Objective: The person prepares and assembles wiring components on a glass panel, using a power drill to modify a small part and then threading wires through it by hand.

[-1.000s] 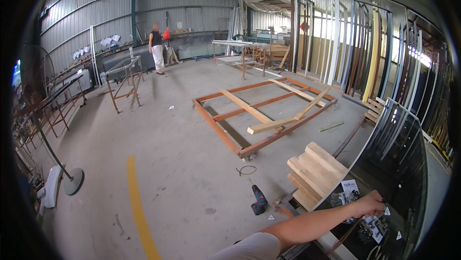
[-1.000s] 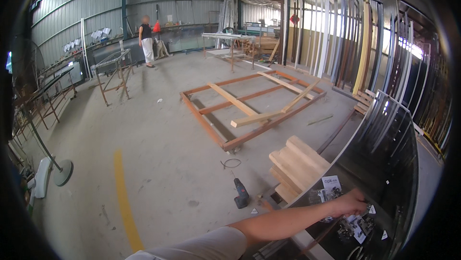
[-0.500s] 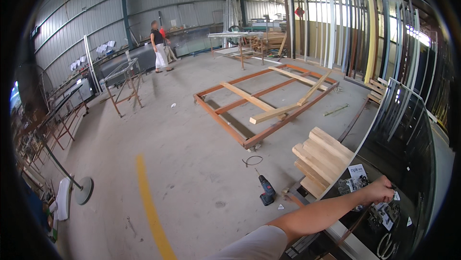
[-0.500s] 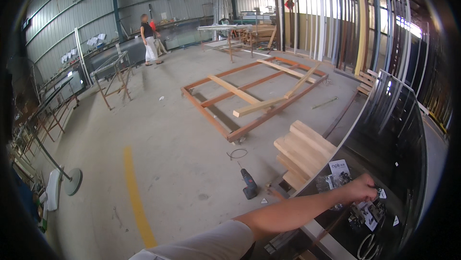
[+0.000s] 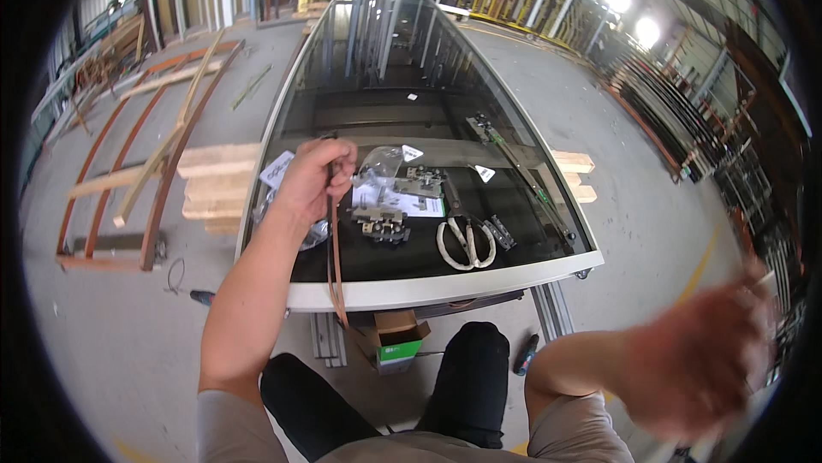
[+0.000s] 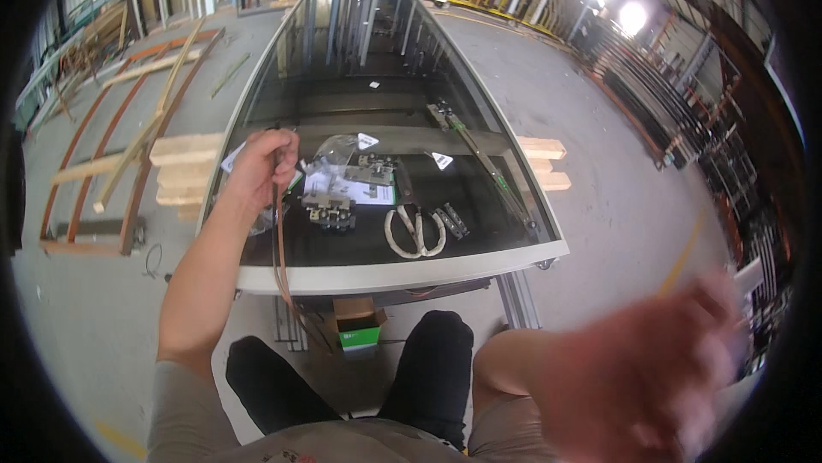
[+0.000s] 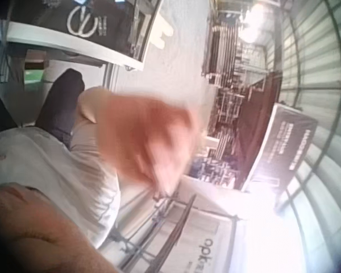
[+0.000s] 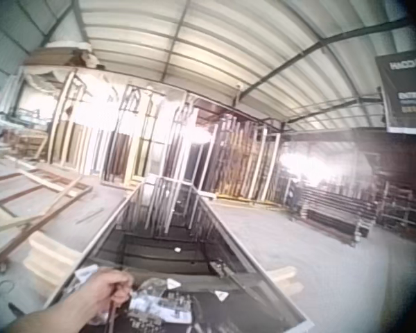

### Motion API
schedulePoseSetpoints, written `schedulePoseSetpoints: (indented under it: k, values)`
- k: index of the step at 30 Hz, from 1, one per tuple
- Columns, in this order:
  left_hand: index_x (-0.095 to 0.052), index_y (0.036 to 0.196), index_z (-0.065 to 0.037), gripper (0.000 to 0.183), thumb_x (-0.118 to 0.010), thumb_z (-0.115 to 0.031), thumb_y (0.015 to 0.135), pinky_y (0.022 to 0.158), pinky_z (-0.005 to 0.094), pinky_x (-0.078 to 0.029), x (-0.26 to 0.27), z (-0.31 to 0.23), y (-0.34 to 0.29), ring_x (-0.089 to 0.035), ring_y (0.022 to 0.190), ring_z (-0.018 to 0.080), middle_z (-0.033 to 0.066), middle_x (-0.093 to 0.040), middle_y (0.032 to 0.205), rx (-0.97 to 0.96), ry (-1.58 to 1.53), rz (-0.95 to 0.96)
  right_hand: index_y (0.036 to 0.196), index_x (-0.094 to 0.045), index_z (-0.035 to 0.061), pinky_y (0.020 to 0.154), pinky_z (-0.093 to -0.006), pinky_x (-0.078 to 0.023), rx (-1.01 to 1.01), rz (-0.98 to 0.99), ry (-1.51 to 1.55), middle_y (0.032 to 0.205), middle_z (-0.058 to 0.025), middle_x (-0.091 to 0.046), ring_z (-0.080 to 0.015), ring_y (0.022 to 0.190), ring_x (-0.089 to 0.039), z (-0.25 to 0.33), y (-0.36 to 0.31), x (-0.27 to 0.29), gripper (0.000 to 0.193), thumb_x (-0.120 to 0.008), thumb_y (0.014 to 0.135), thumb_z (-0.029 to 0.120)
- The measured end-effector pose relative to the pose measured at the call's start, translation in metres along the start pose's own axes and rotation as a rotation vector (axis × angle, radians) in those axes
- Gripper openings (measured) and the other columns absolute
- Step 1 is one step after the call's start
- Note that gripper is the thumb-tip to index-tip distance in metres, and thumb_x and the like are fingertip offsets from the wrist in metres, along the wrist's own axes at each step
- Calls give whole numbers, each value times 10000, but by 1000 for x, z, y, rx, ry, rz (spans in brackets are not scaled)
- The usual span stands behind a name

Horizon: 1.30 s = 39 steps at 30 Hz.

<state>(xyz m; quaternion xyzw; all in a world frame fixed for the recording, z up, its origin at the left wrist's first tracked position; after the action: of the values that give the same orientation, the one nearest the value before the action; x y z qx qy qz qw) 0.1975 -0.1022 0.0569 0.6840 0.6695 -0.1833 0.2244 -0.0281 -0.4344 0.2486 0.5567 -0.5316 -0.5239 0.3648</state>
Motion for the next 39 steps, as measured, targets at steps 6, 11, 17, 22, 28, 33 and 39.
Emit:
schedulePoseSetpoints:
  k: [6, 11, 17, 22, 28, 33, 39]
  values:
    - [-576, 754, -22, 194, -611, -167, 878, 393, 213, -299, 17, -11, 4, -410, 462, 70, 40, -530, 633, 8, -121, 18, 762, -629, -52, 732, -324, -481, -953, -20, -539, 768, -103, -642, -239, 737, -603, -113, -185, 70, 151, -544, 881, -17]
    - [-566, 784, -47, 184, -614, -190, 890, 395, 209, -295, 24, -10, 10, -405, 470, 70, 29, -514, 629, -4, -210, -2, 786, -626, -17, 740, -367, -468, -658, 328, -853, 813, -123, -633, -285, 783, -598, -114, -239, 109, 87, -554, 835, -28]
    - [-569, 798, -59, 203, -630, -216, 911, 401, 200, -275, 27, -17, 2, -383, 489, 63, 18, -521, 650, -21, -284, -14, 833, -597, 2, 796, -424, -395, -390, 491, -881, 852, -146, -603, -321, 820, -548, -109, -253, 104, 147, -478, 864, 83]
    - [-518, 808, -64, 212, -590, -207, 948, 350, 179, -260, 2, -63, -39, -351, 453, 50, 10, -477, 646, -53, -487, -22, 828, -585, 4, 787, -417, -376, -396, 476, -876, 834, -138, -593, -312, 802, -541, -110, -253, 110, 174, -461, 880, 115]
    - [-502, 763, -52, 274, -599, -255, 919, 359, 227, -286, 26, -60, -171, -361, 442, 81, 15, -452, 614, -290, -285, -107, 825, -572, -4, 780, -430, -360, -377, 443, -851, 830, -146, -595, -315, 793, -538, -113, -262, 105, 174, -462, 878, 122]
    - [-598, 603, -52, 220, -658, -77, 813, 418, 227, -320, 47, -23, -193, -435, 484, 53, 19, -574, 665, -237, 230, -327, 1330, -503, -64, 1111, -457, -303, -612, 495, -895, 1316, -233, -528, -376, 1268, -453, -159, -430, 256, 536, -308, 1026, 331]
    - [-655, 688, -23, 232, -705, -179, 852, 478, 241, -347, 49, -13, -157, -460, 541, 30, -28, -570, 594, -288, 534, -350, 778, -606, 30, 622, -486, -384, -28, 491, -1163, 744, -147, -543, -358, 664, -494, -93, -255, 110, 367, -444, 1027, 245]
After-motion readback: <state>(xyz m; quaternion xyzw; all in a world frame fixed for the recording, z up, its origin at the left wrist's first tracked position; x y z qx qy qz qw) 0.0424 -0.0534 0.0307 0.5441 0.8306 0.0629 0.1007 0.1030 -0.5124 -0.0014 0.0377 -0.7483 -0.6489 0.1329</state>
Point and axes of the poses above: each hand's wrist, its own y-axis towards the middle knuckle, its own x-axis out of the back of the hand, z = x × y, the point moved 5 cm from there along y, towards the middle knuckle
